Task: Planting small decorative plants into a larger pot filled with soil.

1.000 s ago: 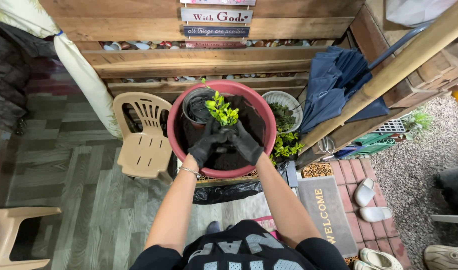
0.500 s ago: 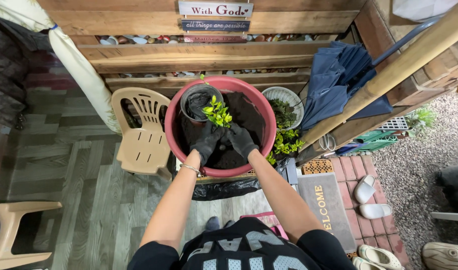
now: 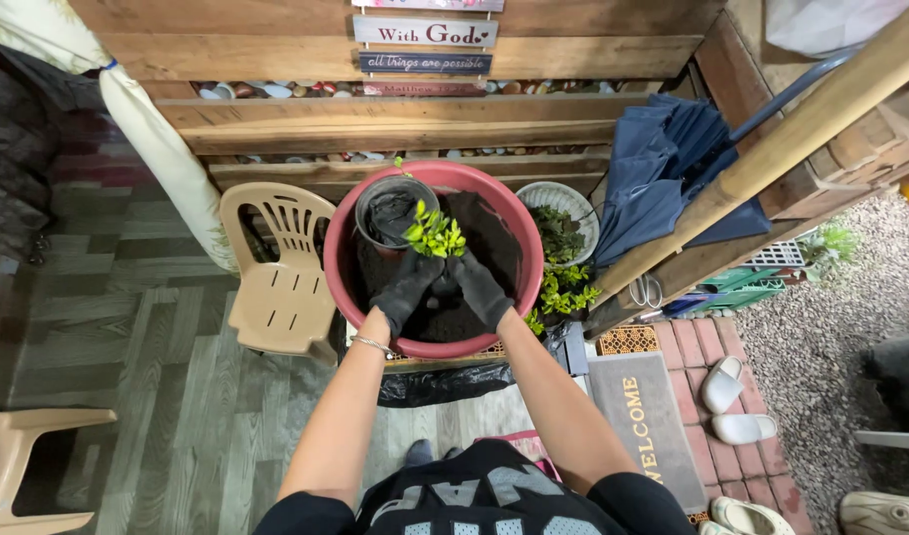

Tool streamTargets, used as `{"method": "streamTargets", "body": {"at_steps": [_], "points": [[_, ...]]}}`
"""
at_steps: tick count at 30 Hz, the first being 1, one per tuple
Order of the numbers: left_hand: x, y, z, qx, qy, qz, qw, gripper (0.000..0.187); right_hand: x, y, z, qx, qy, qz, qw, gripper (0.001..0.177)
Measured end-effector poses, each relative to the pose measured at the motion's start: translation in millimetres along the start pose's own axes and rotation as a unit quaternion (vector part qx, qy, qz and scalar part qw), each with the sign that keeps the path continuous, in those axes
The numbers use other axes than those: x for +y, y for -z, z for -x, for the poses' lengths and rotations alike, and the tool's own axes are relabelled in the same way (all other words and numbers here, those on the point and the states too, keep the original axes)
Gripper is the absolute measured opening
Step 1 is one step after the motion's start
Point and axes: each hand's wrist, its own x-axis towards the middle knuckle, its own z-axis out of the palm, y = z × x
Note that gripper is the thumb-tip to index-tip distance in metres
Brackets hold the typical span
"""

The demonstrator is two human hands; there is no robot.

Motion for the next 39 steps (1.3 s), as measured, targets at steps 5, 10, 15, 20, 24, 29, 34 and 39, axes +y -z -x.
{"method": "streamTargets", "body": {"at_steps": [5, 10, 15, 20, 24, 29, 34, 39], "points": [[-46, 12, -28, 0.036, -0.003, -0.032, 0.999, 0.060, 39, -45, 10, -0.040, 0.041, 0.046, 0.997, 0.031], [-51, 10, -32, 0.063, 0.015, -0.045, 0.997, 0.058, 1, -20, -2, -0.051, -0.175, -0.189, 0.965, 0.035], [-83, 27, -58, 0.046, -0.221, -0.066, 0.972, 0.071, -34, 20, -13, -0.007, -0.189, -0.343, 0.920, 0.043], [-54, 29, -45, 0.099, 0.108, 0.029, 0.989, 0.083, -86, 77, -24, 0.021, -0.229, -0.345, 0.910, 0.057], [-76, 33, -61, 0.097, -0.040, -0.043, 0.994, 0.072, -67, 43, -17, 0.041, -0.294, -0.463, 0.835, 0.065], [-132, 51, -100, 0.041, -0.203, -0.156, 0.966, 0.063, -85, 49, -18, 0.041, -0.341, -0.637, 0.691, 0.060], [-138, 46, -91, 0.082, -0.130, -0.235, 0.960, 0.060, -56, 17, -10, 0.064, -0.374, -0.656, 0.652, 0.046], [-116, 35, -75, 0.054, -0.105, -0.110, 0.987, 0.060, 1, -29, 9, 0.039, -0.258, -0.607, 0.751, 0.045]]}}
